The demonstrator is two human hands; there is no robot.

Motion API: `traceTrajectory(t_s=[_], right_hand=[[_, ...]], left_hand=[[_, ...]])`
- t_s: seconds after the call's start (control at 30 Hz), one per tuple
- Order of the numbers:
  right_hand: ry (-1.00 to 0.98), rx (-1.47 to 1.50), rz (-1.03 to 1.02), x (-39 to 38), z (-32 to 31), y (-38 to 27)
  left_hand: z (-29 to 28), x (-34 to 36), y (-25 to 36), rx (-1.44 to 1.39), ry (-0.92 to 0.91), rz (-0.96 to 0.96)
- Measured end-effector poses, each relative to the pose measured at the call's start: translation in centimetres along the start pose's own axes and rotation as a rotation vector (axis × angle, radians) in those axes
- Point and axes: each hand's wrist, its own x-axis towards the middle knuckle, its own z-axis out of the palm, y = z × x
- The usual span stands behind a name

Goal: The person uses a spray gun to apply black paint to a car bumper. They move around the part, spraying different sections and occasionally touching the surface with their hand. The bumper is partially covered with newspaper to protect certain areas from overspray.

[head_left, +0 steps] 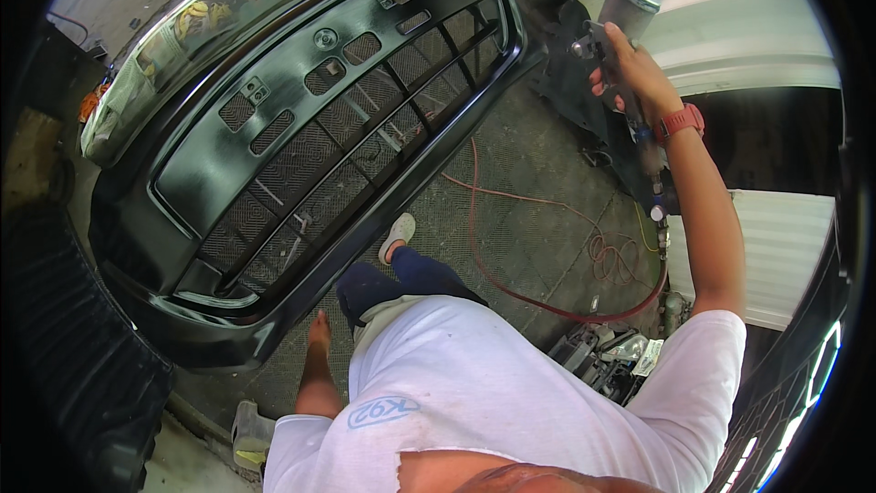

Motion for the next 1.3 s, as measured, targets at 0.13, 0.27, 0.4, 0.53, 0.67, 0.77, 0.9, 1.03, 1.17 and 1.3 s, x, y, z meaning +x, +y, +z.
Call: traceTrajectory(t_s=[0.13,0.27,0.4,0.53,0.67,0.77,0.9,1.03,1.17,1.3], right_hand=[[0.139,-0.07,-0.025,0.8,0.2,0.2],[0.042,-0.032,-0.059,0.5,0.6,-0.9],[-0.107,-0.058,-0.079,-0.3,2.0,-3.2],[-0.177,-0.107,-0.11,-1.0,3.6,-4.7],[-0.194,-0.157,-0.088,-0.2,4.0,-5.1],[-0.106,-0.24,-0.051,0.9,4.0,-5.5],[-0.045,-0.26,-0.061,3.7,3.0,-4.9],[-0.003,-0.257,-0.105,3.5,2.6,-5.3],[-0.09,-0.205,-0.095,1.9,2.6,-5.9],[-0.135,-0.168,-0.104,0.6,2.9,-6.2]], left_hand=[[0.3,2.1,0.5,0.043,-0.012,0.048],[0.9,4.7,1.3,-0.113,-0.075,0.172],[2.6,3.3,4.3,-0.073,-0.014,0.162],[2.6,2.5,4.8,-0.052,0.017,0.144],[2.1,2.2,4.2,0.027,-0.028,0.113],[1.7,1.9,2.9,0.04,-0.024,0.092],[1.9,1.4,2.2,-0.078,0.021,0.059],[1.7,0.7,2.5,-0.135,0.038,0.052],[1.6,0.7,3.3,-0.13,0.022,0.037],[1.9,2.2,4.0,-0.062,-0.012,0.058]])
